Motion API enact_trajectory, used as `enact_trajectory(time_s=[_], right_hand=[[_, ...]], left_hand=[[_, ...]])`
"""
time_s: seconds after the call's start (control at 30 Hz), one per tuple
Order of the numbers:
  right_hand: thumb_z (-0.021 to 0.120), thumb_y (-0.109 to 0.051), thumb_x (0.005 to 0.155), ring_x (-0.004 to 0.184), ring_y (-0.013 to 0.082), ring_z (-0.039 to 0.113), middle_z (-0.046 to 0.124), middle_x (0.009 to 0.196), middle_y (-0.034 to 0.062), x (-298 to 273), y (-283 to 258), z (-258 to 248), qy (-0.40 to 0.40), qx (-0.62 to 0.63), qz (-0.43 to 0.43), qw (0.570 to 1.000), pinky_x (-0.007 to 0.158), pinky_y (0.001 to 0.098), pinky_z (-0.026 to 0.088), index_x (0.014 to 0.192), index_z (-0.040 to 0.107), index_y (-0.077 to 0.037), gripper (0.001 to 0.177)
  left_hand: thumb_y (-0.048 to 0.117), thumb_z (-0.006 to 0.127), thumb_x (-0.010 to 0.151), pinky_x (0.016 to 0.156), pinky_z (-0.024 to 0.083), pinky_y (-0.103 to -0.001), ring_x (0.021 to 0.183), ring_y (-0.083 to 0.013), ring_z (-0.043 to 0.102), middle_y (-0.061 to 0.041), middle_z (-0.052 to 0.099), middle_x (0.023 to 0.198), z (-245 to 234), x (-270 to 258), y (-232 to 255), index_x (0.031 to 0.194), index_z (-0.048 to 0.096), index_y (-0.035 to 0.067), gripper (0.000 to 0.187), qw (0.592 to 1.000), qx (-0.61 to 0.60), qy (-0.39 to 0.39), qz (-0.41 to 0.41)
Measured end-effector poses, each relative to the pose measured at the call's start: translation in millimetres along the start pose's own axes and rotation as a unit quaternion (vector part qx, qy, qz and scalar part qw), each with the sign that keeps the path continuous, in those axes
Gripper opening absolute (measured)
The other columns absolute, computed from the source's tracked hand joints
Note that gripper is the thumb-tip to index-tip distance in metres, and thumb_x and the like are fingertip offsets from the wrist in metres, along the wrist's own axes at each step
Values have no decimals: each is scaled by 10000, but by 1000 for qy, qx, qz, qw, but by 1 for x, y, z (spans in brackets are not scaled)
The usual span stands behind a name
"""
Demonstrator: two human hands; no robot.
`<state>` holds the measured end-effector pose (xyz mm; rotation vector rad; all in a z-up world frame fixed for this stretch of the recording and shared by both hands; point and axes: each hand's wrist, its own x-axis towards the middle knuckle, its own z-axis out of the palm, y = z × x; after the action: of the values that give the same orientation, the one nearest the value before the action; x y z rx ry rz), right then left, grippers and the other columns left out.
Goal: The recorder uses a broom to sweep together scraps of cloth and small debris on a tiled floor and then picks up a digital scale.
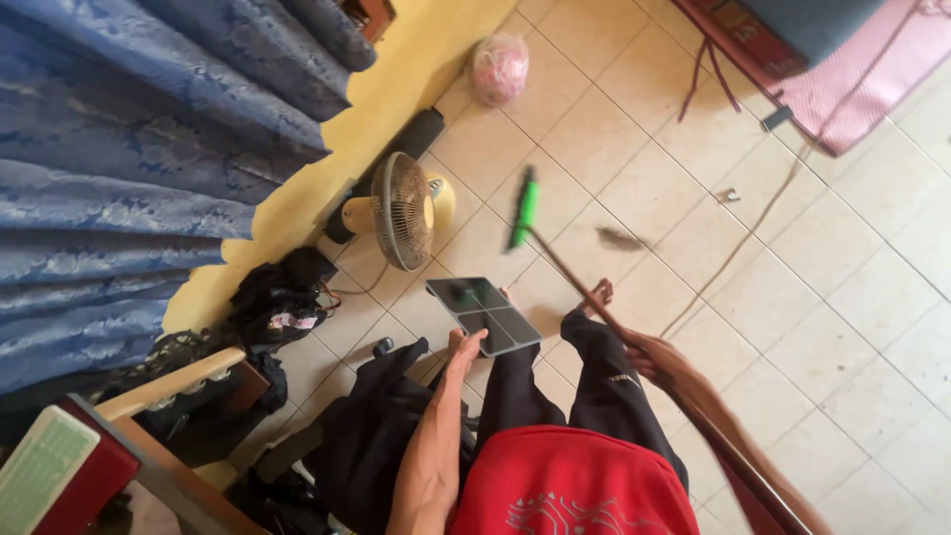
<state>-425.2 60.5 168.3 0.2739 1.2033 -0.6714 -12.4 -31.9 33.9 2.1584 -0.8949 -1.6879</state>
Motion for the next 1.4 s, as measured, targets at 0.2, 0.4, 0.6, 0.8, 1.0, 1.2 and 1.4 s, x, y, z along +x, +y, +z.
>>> enact_trajectory(time_s=[0.2, 0.4, 0.6, 0.8, 1.0, 1.2, 1.4], right_hand=[[621, -139, 989, 474, 45, 434, 525, 708, -17, 36, 0, 66, -50, -24, -41, 998, 395, 188, 342, 1171, 622, -78, 192], [661, -166, 962, 479, 66, 448, 628, 759, 46, 73, 29, -44, 84, -23, -70, 994, 394, 208, 358, 1242, 687, -54, 302], [674, -197, 997, 512, 85, 494, 631, 774, 60, 7, 40, -166, 230, -43, -92, 968, 422, 239, 399, 1225, 646, 23, 319], [679, -141, 971, 501, 112, 462, 588, 757, 98, -58, 29, -110, 263, -105, -98, 954, 426, 276, 378, 1302, 668, 35, 375], [645, -103, 933, 491, 89, 445, 588, 733, 50, -17, 29, -31, 128, -89, -102, 982, 419, 255, 367, 1370, 625, -62, 439], [568, -220, 1062, 497, 106, 499, 568, 650, 41, 116, -30, 73, -57, -173, -194, 964, 438, 265, 397, 845, 632, 17, 327], [499, -87, 994, 1206, 176, 589, 624, 1273, 90, -257, -148, 336, -24, -325, -498, 804, 1022, 292, 437, 1335, 570, -46, 352]], left_hand=[[202, 859, 724, 687, 569, -400, 757, -236, 722, -164, 770, 874, -8, 5, 4, 946, 736, -77, 376, 999, 31, 11, -10], [183, 848, 733, 667, 556, -400, 743, -231, 705, -155, 765, 864, -16, 8, 13, 940, 739, -83, 354, 999, 50, -14, -11], [178, 833, 750, 661, 552, -396, 731, -215, 700, -136, 764, 860, -21, 18, 27, 935, 739, -76, 328, 998, 53, -45, -7], [191, 836, 745, 679, 562, -387, 748, -218, 715, -146, 777, 879, -15, 30, 21, 956, 752, -77, 351, 997, 64, -43, 14], [219, 852, 739, 681, 556, -402, 750, -235, 712, -162, 769, 863, -13, 31, 24, 951, 747, -84, 384, 997, 79, -12, 25], [192, 829, 763, 623, 550, -425, 723, -240, 705, -172, 760, 863, -25, 9, 43, 954, 739, -91, 353, 1000, 27, -10, -7], [147, 824, 773, 593, 553, -407, 739, -219, 708, -132, 767, 888, -28, 6, 20, 972, 737, -81, 314, 999, -36, -4, -10]])
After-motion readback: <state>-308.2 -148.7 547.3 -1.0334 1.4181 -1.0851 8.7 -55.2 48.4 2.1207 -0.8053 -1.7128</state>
